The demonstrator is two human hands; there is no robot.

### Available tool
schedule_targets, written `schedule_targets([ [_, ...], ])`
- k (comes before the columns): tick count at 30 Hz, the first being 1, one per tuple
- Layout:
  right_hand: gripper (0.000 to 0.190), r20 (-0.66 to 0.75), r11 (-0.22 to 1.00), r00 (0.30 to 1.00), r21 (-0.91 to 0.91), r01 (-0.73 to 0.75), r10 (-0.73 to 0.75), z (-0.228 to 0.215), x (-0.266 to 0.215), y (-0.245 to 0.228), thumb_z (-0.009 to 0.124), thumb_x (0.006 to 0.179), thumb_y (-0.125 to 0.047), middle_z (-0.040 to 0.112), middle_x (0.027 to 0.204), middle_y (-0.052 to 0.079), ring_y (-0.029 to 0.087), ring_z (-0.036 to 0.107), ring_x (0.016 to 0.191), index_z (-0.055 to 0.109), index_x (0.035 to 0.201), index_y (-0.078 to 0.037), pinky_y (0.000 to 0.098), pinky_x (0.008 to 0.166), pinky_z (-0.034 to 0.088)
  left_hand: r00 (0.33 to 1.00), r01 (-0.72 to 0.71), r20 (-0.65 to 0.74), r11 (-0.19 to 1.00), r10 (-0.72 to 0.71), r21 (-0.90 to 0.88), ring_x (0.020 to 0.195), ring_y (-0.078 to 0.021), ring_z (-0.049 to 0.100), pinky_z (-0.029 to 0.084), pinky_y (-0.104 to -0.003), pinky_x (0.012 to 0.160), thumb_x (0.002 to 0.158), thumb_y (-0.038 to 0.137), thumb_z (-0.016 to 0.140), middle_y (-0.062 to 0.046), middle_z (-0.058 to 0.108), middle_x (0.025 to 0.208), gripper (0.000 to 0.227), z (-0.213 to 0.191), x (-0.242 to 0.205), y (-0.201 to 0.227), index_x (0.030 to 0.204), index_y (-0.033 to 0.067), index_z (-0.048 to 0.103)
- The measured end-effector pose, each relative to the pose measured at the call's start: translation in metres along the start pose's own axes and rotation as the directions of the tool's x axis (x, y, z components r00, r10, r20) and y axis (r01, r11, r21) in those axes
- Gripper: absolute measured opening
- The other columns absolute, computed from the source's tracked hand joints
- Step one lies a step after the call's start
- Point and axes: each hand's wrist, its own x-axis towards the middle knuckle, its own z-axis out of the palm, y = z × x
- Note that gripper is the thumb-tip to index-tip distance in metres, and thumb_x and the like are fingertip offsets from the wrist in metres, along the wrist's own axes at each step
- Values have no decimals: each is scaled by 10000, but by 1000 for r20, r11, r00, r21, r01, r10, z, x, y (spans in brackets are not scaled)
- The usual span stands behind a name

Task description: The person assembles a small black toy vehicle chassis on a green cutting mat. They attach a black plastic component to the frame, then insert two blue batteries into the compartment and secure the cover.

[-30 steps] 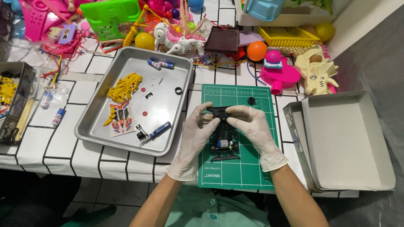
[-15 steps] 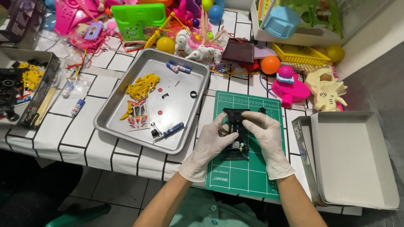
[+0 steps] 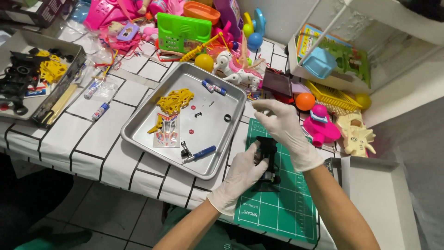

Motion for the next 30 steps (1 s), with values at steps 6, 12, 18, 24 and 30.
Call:
schedule_targets([
  [6, 439, 287, 944, 943, -227, 240, -170, 87, 104, 31, 759, 778, -49, 771, 1045, 188, 355, 721, 1051, 737, 1214, -88, 447, 911, 589, 997, 63, -38, 998, -64, -27, 963, -392, 719, 567, -543, 798, 854, 320, 607, -153, 749, 934, 507, -1, 1, 1, 1329, 142, 586],
  [12, 230, 415, 791, 910, -550, 267, -19, 128, 129, 24, 572, 811, -31, 711, 923, 210, 441, 679, 877, 677, 1015, -23, 529, 697, 556, 999, -21, -46, 1000, 21, 13, 734, -480, 644, 488, -541, 657, 888, 264, 517, -193, 678, 757, 480, -1, 1, -2, 1346, 121, 505],
  [18, 181, 349, 782, 910, -622, 48, 222, 130, 127, 14, 691, 862, -144, 739, 951, 142, 356, 701, 918, 756, 1020, -86, 459, 783, 581, 1000, -6, -20, 999, 5, -38, 696, -342, 684, 519, -452, 638, 927, 266, 538, -67, 680, 718, 441, -1, 1, 1, 1339, 108, 521],
  [24, 151, 330, 830, 900, -555, -61, 287, 92, 109, -5, 719, 814, -220, 768, 959, 51, 254, 708, 876, 777, 937, -156, 420, 780, 580, 998, 25, -48, 996, -29, -81, 763, -231, 692, 534, -355, 698, 892, 268, 573, -52, 727, 850, 468, 0, 2, 0, 1317, 74, 602],
  [30, 160, 92, 969, 991, 222, -111, 93, -5, 39, -16, 809, 812, -80, 787, 943, 19, 91, 691, 883, 803, 972, -84, 233, 812, 564, 998, 67, 12, 977, -66, -202, 720, -82, 582, 465, -251, 658, 925, 323, 580, 52, 664, 792, 253, -12, -8, 21, 1056, 142, 700],
])
